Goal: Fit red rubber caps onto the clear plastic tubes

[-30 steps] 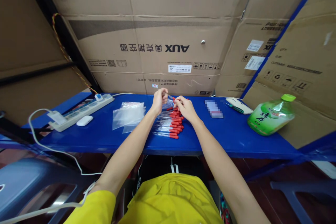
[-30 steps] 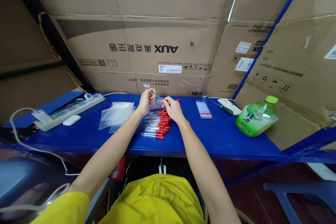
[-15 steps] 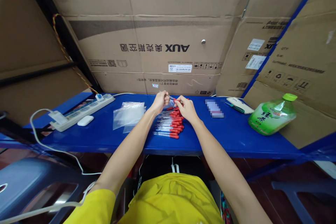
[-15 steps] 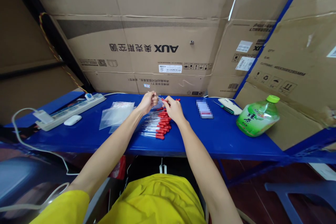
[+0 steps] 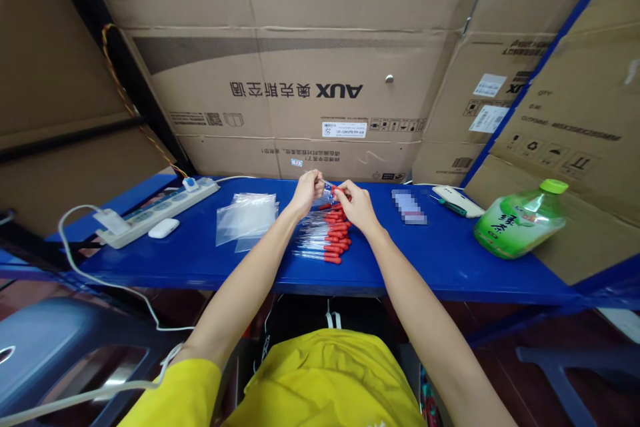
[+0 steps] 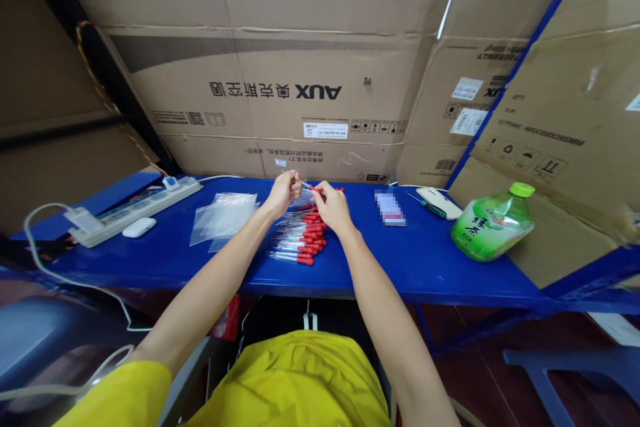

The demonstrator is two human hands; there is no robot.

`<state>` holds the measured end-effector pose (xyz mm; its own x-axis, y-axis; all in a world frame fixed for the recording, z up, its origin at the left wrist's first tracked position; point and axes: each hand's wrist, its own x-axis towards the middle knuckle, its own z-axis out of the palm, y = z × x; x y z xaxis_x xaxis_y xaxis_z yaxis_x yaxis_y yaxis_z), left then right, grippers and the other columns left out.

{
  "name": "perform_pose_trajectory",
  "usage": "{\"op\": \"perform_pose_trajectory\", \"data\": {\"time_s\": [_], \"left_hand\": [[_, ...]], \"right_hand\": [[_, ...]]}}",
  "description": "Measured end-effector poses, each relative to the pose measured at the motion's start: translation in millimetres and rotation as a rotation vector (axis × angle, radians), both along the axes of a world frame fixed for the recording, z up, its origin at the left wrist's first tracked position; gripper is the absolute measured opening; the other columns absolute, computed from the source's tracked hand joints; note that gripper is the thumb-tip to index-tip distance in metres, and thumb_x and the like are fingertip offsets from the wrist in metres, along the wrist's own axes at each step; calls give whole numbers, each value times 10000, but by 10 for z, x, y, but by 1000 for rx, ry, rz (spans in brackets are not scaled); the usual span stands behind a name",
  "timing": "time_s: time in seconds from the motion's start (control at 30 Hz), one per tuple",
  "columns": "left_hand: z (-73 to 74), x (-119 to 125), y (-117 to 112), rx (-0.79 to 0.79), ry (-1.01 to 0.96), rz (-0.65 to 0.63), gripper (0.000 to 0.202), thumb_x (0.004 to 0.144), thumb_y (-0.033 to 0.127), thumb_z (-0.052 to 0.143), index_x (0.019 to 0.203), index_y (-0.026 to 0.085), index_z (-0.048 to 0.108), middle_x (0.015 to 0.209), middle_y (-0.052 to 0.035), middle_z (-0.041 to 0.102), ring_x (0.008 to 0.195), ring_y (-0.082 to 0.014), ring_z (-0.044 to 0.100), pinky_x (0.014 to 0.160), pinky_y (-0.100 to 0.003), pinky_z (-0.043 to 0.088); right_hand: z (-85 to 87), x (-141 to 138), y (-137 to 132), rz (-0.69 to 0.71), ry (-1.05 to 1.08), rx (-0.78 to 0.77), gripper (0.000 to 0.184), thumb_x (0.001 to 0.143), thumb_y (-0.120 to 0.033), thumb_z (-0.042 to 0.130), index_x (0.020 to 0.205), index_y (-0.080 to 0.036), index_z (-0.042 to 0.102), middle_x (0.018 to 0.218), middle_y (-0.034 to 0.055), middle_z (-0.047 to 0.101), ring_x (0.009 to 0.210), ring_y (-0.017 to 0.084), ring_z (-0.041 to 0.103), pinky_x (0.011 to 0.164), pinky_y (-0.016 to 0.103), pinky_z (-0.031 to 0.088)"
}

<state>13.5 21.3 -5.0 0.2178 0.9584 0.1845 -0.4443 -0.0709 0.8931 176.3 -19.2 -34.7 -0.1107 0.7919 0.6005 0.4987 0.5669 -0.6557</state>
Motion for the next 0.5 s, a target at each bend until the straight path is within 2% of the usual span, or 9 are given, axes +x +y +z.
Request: {"op": "perform_pose_trajectory", "data": {"time_s": [0.2, 0.4, 0.5], "left_hand": [[35, -13, -10, 6, -53, -27, 185, 937, 231, 470, 760, 179, 470, 549, 72, 290, 408, -55, 234, 417, -160, 160], [90, -26, -55, -67, -117, -72, 414, 1022, 470, 411, 715, 192, 418, 543, 72, 245, 406, -67, 207, 407, -169, 180], [72, -10, -49, -54, -86, -54, 400, 1040, 412, 384, 705, 193, 394, 546, 76, 229, 402, -64, 185, 404, -163, 159]], "right_hand": [[6, 9, 31, 33, 76, -58, 337, 1022, -505, 441, 948, -225, 613, 782, 28, 752, 626, 171, 652, 621, 272, 472], [33, 4, -9, 54, 55, -45, 332, 1019, -512, 463, 936, -223, 603, 817, 28, 762, 578, 149, 618, 616, 262, 471], [35, 2, -23, 40, 27, -21, 320, 1025, -493, 463, 922, -226, 607, 806, 29, 761, 602, 156, 632, 636, 262, 468]]}}
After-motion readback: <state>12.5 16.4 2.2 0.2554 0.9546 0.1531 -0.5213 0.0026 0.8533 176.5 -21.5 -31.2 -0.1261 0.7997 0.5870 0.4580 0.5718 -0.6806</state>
